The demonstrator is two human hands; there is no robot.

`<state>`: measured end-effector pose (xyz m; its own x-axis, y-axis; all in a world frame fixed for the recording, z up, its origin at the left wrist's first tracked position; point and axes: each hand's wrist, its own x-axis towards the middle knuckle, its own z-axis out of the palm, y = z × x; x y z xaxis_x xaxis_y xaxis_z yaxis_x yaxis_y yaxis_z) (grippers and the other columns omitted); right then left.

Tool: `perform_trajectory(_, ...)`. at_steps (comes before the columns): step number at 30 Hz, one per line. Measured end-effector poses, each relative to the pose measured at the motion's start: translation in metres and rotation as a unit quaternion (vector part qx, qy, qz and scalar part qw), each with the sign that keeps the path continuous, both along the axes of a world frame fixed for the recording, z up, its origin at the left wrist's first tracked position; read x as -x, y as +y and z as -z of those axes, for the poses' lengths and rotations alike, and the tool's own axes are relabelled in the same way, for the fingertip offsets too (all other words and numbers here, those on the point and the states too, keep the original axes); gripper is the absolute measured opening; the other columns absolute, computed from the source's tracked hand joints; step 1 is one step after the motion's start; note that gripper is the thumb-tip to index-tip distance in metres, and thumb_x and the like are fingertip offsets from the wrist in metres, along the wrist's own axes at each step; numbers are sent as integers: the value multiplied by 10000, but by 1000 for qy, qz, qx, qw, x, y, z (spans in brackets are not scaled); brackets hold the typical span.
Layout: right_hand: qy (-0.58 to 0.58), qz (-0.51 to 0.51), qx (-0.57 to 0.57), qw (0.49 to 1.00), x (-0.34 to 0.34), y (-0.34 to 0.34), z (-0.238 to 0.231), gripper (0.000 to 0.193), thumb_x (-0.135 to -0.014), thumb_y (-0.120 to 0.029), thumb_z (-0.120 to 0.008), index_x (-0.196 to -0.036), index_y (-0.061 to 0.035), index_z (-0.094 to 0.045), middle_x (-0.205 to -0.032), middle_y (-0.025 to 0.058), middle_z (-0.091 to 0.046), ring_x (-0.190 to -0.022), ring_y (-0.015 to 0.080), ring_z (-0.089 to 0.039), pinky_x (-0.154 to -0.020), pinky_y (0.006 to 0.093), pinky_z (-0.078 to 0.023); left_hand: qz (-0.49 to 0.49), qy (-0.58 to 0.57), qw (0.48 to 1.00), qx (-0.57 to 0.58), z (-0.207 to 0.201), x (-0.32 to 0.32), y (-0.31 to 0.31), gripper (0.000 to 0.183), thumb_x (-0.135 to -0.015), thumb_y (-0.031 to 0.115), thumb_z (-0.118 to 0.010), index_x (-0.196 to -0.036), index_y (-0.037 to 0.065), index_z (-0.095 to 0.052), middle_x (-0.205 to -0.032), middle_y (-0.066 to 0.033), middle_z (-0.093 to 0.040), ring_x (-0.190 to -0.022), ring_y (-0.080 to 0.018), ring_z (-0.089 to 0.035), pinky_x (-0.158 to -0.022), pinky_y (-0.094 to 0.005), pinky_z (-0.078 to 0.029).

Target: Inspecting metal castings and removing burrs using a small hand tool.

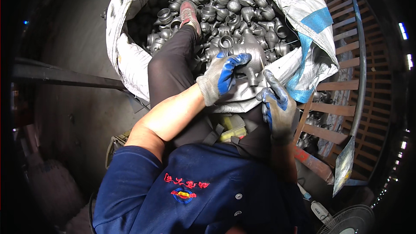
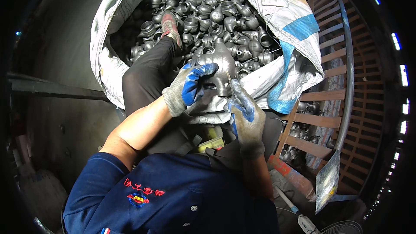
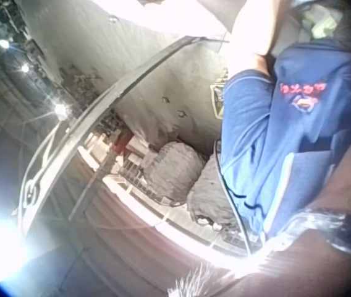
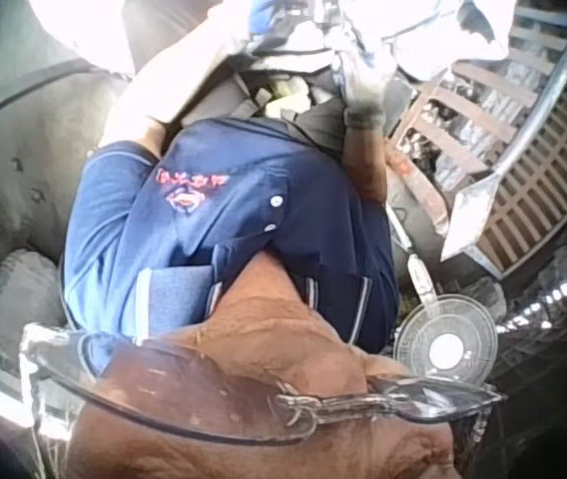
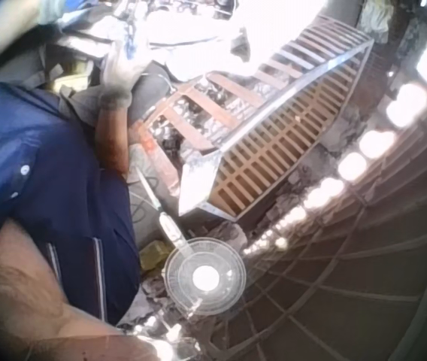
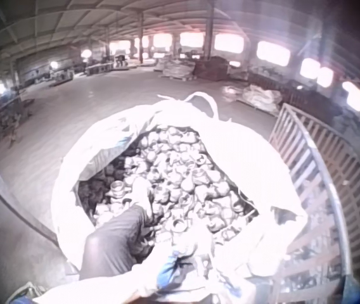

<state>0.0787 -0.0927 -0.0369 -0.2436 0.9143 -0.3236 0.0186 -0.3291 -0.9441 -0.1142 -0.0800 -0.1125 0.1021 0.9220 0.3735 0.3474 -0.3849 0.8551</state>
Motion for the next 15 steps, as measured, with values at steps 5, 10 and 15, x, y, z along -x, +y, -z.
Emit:
perform_trajectory(5, 0, -19, -119, 993, 1, 2, 15, 416, -836, 64, -541, -1249, 60, -495, -1192, 119, -576, -967, 126, -573, -814, 249, -475, 35, -178, 979, 89, 11, -5, 4, 218, -832, -40, -496, -1013, -18, -614, -961, -119, -653, -913, -235, -640, -815, -310, -526)
perform_trajectory(10, -136, -39, -249, 958, 1, 6, 34, 394, -815, 40, -566, -1208, 41, -540, -1160, 148, -593, -1059, 172, -559, -897, 277, -436, -22, 69, 994, -79, -23, -1, -4, 149, -756, 135, -661, -881, 55, -678, -809, -146, -651, -764, -337, -604, -719, -393, -461)
perform_trajectory(15, -270, -55, -332, 902, 16, 5, 20, 381, -790, 26, -593, -1169, 18, -568, -1110, 151, -619, -985, 228, -609, -849, 320, -464, -34, 38, 996, -73, -7, -5, -2, 193, -755, 160, -672, -928, 75, -679, -818, -134, -656, -799, -331, -602, -759, -393, -444)
